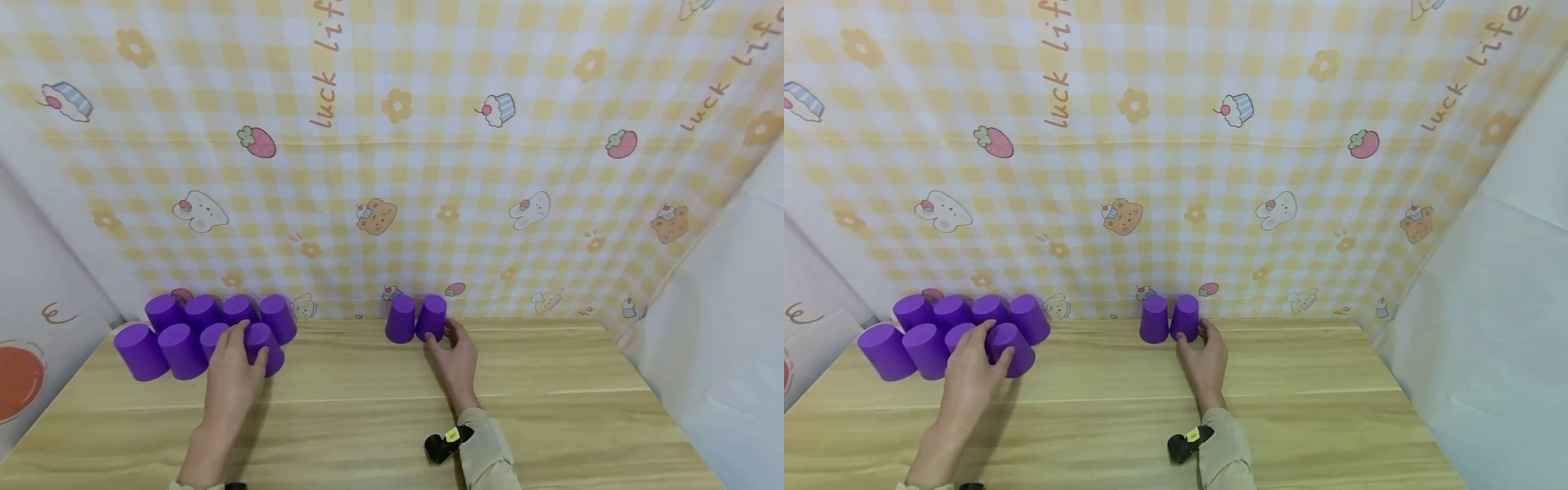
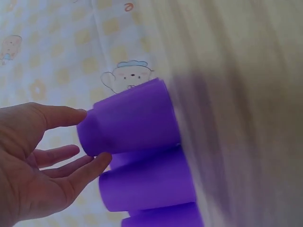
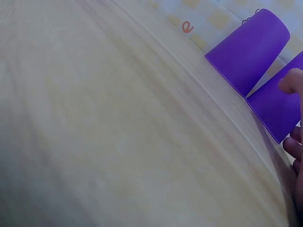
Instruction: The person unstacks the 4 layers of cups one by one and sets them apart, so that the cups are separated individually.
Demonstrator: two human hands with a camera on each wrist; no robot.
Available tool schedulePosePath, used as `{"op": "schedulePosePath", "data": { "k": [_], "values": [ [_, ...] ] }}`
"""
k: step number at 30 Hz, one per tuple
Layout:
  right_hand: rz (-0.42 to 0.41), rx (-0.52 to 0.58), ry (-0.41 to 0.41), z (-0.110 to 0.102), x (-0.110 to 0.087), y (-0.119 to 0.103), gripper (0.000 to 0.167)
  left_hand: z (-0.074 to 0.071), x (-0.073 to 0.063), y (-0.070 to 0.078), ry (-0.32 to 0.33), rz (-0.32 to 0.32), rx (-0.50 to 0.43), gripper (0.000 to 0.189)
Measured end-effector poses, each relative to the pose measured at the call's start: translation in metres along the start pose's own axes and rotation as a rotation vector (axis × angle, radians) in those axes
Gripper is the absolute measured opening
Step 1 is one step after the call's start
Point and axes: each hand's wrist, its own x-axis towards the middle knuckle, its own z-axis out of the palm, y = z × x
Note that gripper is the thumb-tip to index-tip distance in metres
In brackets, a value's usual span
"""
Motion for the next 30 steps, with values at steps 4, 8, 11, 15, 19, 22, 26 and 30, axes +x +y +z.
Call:
{"op": "schedulePosePath", "data": {
  "k": [4,8,11,15,19,22,26,30],
  "values": [
    [-0.001,-0.004,-0.004,0.0,0.0,-0.001,0.046,-0.006,-0.002,0.011,0.037,0.007,0.021,0.051],
    [0.008,-0.003,-0.016,0.0,-0.001,-0.002,0.048,-0.018,-0.001,0.027,0.081,0.015,-0.003,0.05],
    [0.017,-0.011,-0.023,0.0,-0.001,-0.002,0.048,-0.026,0.0,0.038,0.094,0.033,-0.037,0.047],
    [0.012,-0.039,-0.035,-0.001,-0.001,-0.002,0.05,-0.025,-0.001,0.046,0.09,0.072,-0.073,0.044],
    [-0.002,-0.065,-0.049,-0.003,-0.001,-0.002,0.053,-0.011,-0.002,0.048,0.033,0.073,-0.125,0.044],
    [-0.002,-0.068,-0.052,-0.003,-0.001,-0.002,0.054,0.002,-0.003,0.051,-0.059,0.03,-0.187,0.045],
    [-0.014,-0.067,-0.052,-0.002,0.0,0.0,0.054,0.021,-0.004,0.056,-0.188,-0.037,-0.293,0.045],
    [-0.008,-0.06,-0.048,0.003,0.0,0.0,0.055,0.04,0.0,0.063,-0.284,-0.041,-0.362,0.045]
  ]
}}
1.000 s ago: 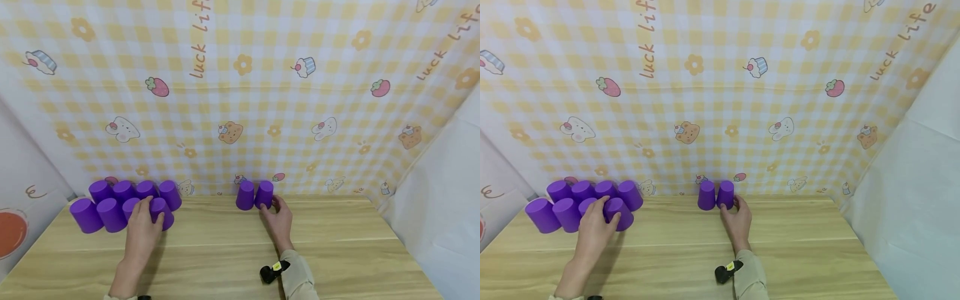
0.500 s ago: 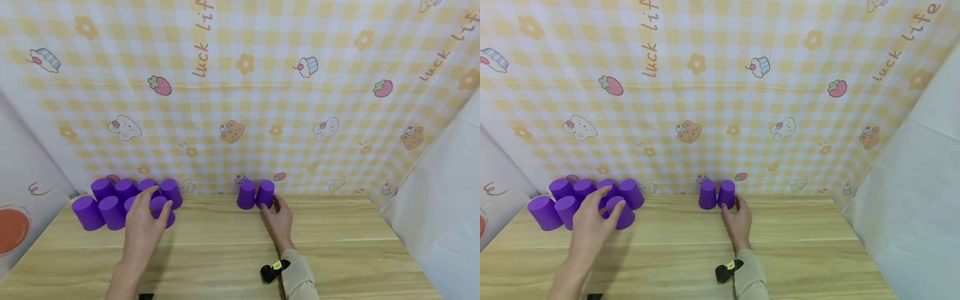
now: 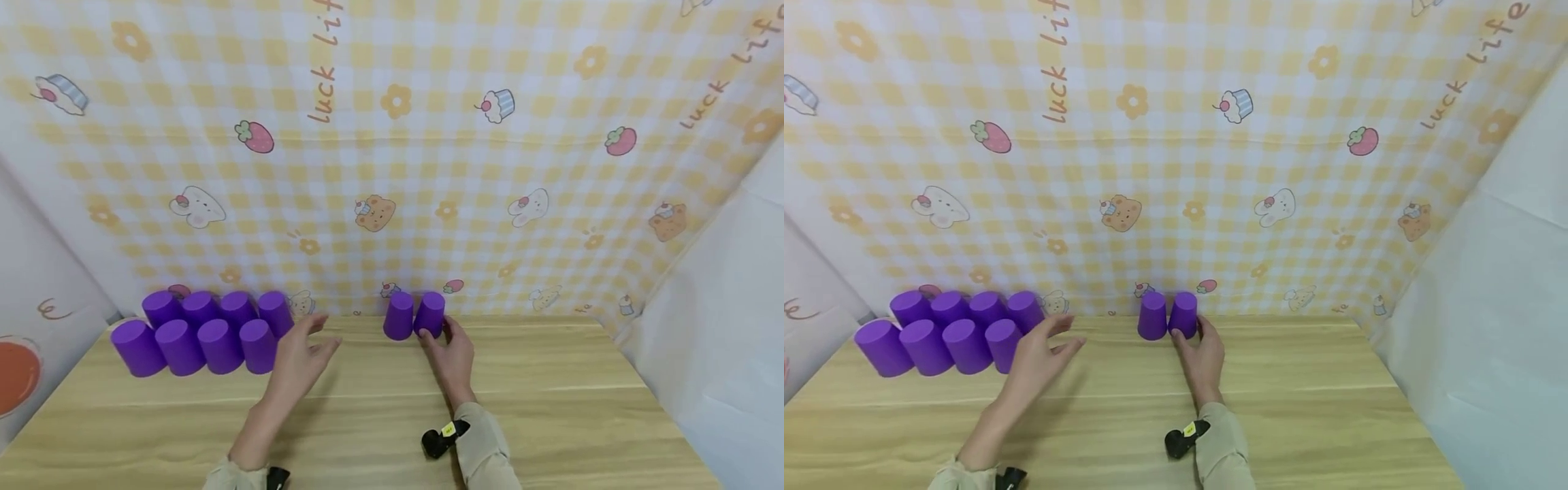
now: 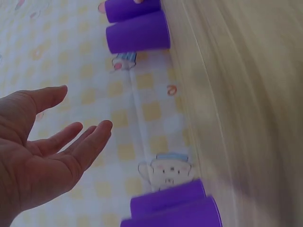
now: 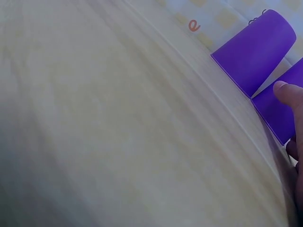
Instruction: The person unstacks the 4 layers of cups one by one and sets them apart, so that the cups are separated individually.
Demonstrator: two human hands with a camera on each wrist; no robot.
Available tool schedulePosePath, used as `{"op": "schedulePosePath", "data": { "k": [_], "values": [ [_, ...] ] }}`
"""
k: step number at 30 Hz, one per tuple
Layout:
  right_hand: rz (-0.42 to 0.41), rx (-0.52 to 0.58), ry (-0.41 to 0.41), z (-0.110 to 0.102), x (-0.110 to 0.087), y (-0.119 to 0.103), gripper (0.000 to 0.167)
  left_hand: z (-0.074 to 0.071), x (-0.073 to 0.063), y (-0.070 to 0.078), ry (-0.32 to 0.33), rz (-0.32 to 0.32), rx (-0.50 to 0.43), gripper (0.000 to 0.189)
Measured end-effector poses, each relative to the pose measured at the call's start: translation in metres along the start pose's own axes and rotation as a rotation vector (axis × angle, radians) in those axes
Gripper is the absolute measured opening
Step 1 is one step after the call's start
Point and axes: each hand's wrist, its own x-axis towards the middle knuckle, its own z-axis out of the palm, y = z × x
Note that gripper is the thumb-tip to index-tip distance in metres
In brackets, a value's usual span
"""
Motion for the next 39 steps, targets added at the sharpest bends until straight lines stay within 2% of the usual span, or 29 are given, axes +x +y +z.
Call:
{"op": "schedulePosePath", "data": {
  "k": [6,13,20,22,33,39],
  "values": [
    [0.003,0.012,0.004,0.007,-0.001,-0.002,0.052,0.022,0.02,0.009,-0.076,-0.008,-0.031,0.049],
    [0.004,0.018,-0.001,0.011,-0.004,-0.003,0.047,0.049,0.04,0.026,-0.112,-0.023,-0.057,0.054],
    [-0.012,-0.006,0.012,0.006,-0.002,-0.002,0.046,0.085,0.053,0.02,-0.095,0.033,-0.065,0.055],
    [-0.018,-0.009,0.017,0.005,-0.001,-0.001,0.046,0.092,0.055,0.018,-0.096,0.03,-0.071,0.057],
    [-0.005,-0.032,0.038,0.0,0.003,-0.001,0.044,0.11,0.07,0.011,-0.083,0.043,-0.021,0.053],
    [0.014,-0.041,0.024,0.0,0.003,0.0,0.045,0.113,0.07,0.006,-0.072,0.034,-0.052,0.051]
  ]
}}
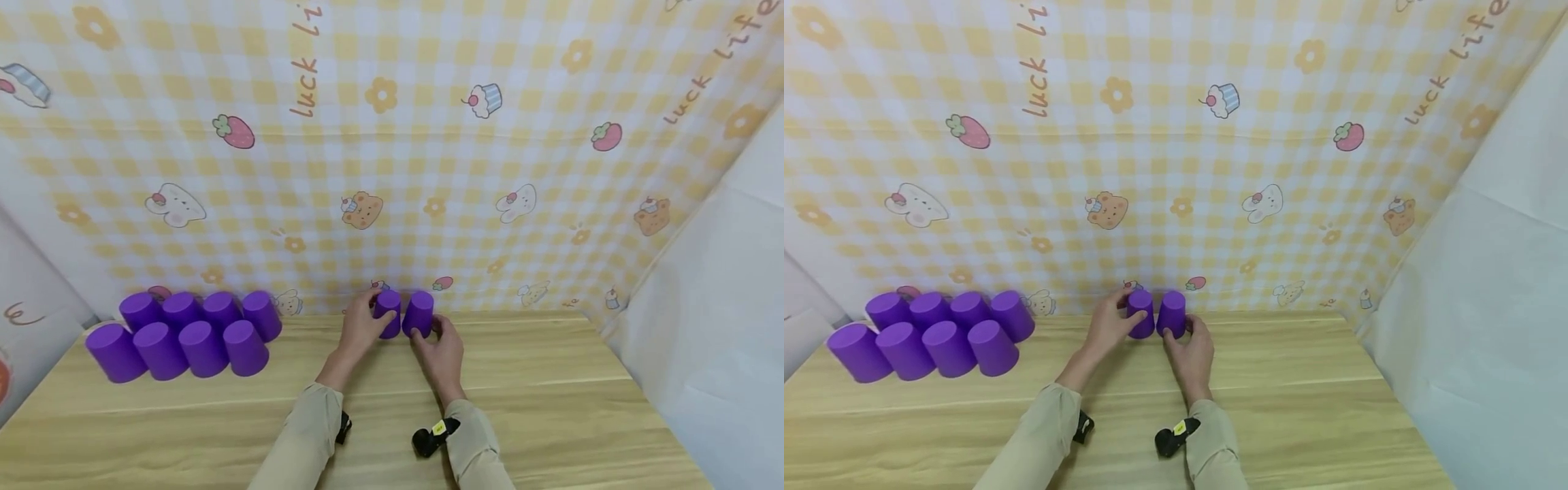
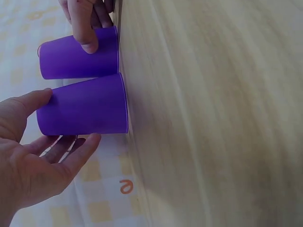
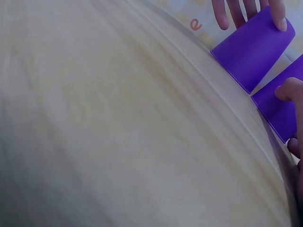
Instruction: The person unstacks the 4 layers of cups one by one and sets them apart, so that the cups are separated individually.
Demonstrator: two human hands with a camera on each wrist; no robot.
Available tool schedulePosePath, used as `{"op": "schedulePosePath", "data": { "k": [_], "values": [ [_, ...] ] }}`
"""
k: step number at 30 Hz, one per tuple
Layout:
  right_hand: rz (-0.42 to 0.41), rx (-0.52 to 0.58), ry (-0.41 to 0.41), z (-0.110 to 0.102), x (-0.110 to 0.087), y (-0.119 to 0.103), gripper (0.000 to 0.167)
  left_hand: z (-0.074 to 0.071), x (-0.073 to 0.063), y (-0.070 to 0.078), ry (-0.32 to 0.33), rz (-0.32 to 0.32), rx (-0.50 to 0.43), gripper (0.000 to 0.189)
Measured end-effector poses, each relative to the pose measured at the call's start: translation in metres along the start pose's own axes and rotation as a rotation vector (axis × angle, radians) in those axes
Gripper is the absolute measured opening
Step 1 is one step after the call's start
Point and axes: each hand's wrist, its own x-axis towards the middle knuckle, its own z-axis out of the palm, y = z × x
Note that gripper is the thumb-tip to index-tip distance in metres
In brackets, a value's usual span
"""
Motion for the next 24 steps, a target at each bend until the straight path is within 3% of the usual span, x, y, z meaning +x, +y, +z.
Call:
{"op": "schedulePosePath", "data": {
  "k": [7,12,24],
  "values": [
    [0.006,0.003,-0.003,0.0,-0.001,-0.002,0.045,-0.012,-0.005,-0.007,0.036,-0.055,-0.036,0.051],
    [0.008,0.01,-0.001,0.002,-0.002,-0.003,0.046,-0.026,-0.007,-0.009,0.064,-0.03,-0.043,0.048],
    [0.014,0.006,0.0,0.001,-0.002,-0.001,0.046,-0.071,-0.013,-0.009,0.15,-0.041,0.083,0.048]
  ]
}}
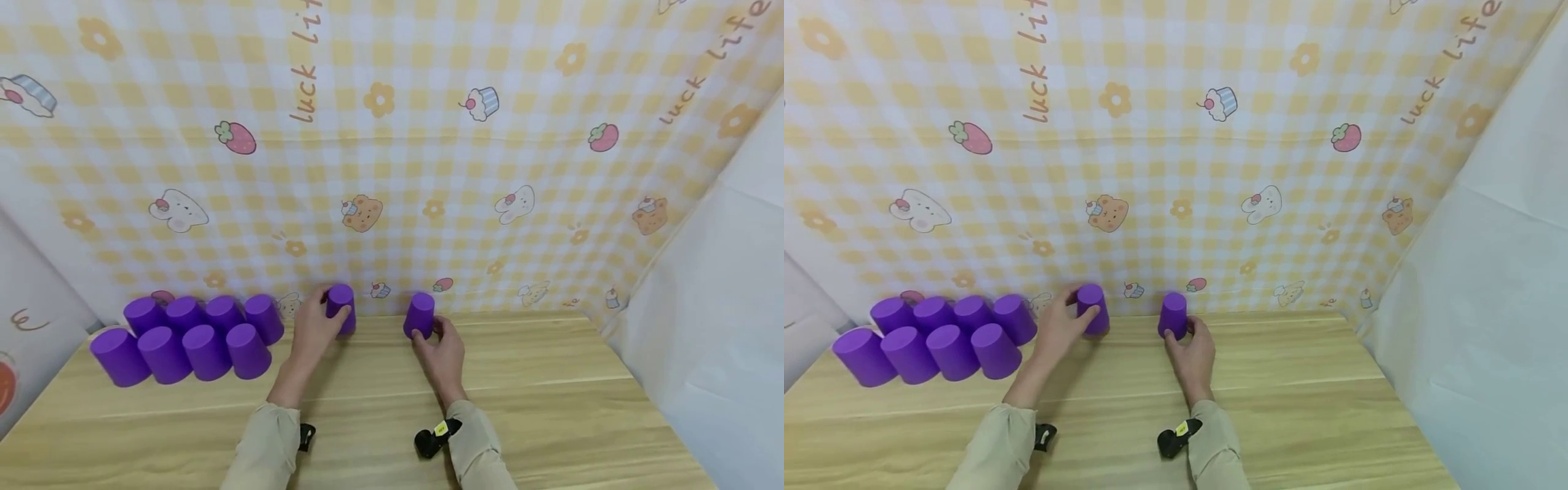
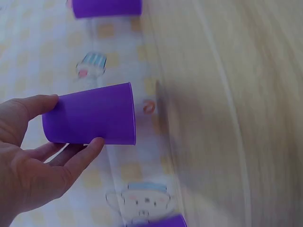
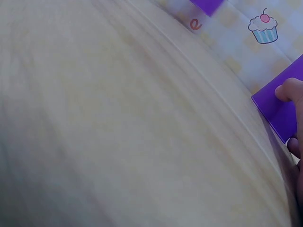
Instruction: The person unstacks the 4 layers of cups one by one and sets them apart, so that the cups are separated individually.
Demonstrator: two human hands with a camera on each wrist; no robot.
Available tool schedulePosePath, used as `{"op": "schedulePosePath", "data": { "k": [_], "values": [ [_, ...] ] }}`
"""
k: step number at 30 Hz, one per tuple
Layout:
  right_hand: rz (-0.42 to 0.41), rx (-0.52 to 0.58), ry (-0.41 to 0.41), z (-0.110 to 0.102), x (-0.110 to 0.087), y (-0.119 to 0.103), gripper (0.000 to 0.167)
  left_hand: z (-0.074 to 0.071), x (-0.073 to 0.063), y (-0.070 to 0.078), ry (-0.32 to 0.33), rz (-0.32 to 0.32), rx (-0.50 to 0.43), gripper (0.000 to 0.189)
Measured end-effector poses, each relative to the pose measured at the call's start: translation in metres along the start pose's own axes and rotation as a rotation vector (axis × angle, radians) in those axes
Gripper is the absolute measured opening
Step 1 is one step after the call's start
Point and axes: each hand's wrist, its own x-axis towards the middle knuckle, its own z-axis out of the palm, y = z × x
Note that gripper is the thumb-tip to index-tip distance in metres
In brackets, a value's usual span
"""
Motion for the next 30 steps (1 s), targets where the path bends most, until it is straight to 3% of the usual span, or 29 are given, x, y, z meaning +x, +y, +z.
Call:
{"op": "schedulePosePath", "data": {
  "k": [10,18,30],
  "values": [
    [-0.004,-0.022,-0.002,-0.001,0.001,0.002,0.046,-0.027,-0.003,-0.013,0.055,-0.032,0.022,0.051],
    [-0.003,-0.009,-0.007,0.0,0.001,0.003,0.046,-0.033,-0.003,-0.025,0.111,-0.035,0.04,0.051],
    [-0.005,-0.002,-0.007,-0.001,0.0,0.001,0.047,-0.034,-0.004,-0.031,0.114,-0.069,0.053,0.052]
  ]
}}
